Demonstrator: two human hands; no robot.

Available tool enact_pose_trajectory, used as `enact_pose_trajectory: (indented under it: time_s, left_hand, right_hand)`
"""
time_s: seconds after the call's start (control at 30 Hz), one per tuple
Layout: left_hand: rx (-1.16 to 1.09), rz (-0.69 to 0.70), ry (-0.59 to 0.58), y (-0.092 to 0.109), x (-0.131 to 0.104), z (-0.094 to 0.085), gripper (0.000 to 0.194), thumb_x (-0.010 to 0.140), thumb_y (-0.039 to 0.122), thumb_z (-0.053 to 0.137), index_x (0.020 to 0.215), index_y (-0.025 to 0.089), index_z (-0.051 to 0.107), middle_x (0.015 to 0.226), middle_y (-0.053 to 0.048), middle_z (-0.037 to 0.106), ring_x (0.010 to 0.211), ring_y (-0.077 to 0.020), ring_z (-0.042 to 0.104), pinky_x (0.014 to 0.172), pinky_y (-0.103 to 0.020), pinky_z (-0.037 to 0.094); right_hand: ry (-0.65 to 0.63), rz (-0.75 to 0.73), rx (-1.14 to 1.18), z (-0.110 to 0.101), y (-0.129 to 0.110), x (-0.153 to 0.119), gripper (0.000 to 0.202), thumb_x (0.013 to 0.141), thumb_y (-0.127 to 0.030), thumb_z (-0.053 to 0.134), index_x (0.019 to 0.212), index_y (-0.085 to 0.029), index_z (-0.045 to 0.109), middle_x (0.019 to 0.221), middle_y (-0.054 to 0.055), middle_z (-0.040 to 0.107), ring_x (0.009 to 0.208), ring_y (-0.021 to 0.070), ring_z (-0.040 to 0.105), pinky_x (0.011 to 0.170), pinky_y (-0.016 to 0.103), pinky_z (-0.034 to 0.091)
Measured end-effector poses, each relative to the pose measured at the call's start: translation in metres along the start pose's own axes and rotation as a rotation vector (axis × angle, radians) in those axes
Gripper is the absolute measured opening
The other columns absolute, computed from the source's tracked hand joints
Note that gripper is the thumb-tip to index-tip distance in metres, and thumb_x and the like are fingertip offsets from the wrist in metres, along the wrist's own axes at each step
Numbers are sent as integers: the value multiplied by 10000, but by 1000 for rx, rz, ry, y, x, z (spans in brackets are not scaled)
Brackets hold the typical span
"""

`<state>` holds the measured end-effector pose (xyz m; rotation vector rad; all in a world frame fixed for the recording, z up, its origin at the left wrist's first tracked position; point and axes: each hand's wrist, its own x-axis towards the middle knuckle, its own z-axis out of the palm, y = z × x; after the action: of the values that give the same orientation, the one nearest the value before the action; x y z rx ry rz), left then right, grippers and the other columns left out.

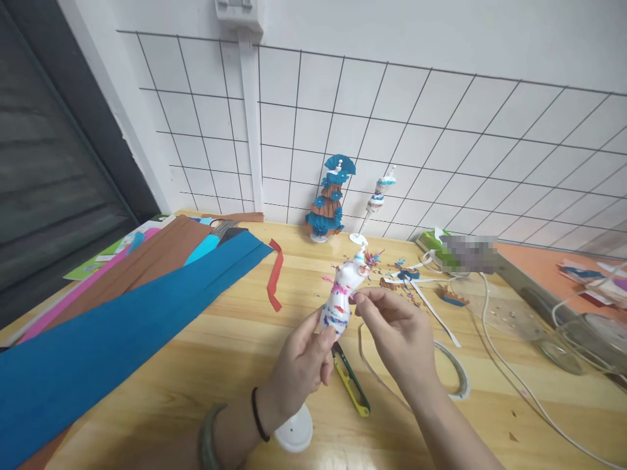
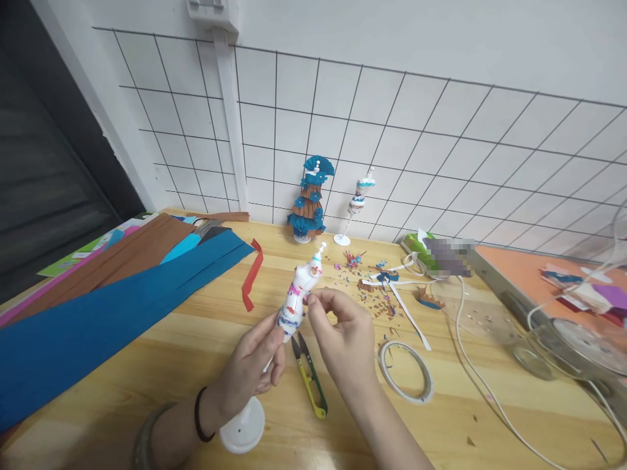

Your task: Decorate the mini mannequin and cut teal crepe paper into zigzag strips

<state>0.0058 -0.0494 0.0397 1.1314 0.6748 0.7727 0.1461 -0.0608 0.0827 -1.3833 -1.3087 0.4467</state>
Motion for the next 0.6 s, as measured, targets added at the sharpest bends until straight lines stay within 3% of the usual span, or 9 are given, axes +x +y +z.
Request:
enact_pose_trajectory:
  time_s: [0.23, 0.37, 0.47, 0.6]
  left_hand:
    - [-179, -52, -119, -4, 1, -3, 550, 884, 480, 386, 1351, 202, 300, 417, 91, 412, 282, -34, 146, 267, -135, 128]
    - [-216, -51, -125, -7, 3, -5, 570, 884, 481, 381, 1369, 202, 274, 415, 91, 411, 277, -33, 140, 263, -134, 127]
    - [-172, -39, -82, -7, 4, -5, 626, 870, 488, 409, 1396, 215, 209, 420, 92, 419, 287, -31, 150, 273, -128, 135]
    - [-66, -37, -15, -4, 4, -3, 770, 827, 505, 474, 1421, 171, 115, 408, 93, 421, 300, -36, 181, 290, -134, 164]
  right_hand:
    - [1, 299, 450, 2, 13, 0, 134, 703, -313, 694, 666, -185, 684, 613, -10, 625, 616, 108, 546, 612, 213, 436]
    - [-23, 334, 540, 2, 19, -2, 147, 693, -330, 709, 720, -185, 717, 675, 23, 675, 670, 135, 582, 691, 260, 461]
    - [-57, 288, 495, -1, 19, -4, 204, 757, -372, 642, 813, -197, 731, 737, 41, 698, 731, 163, 606, 748, 300, 466]
    - [12, 153, 175, -3, 14, -8, 226, 811, -390, 583, 826, -197, 698, 790, 43, 699, 774, 180, 615, 751, 307, 467]
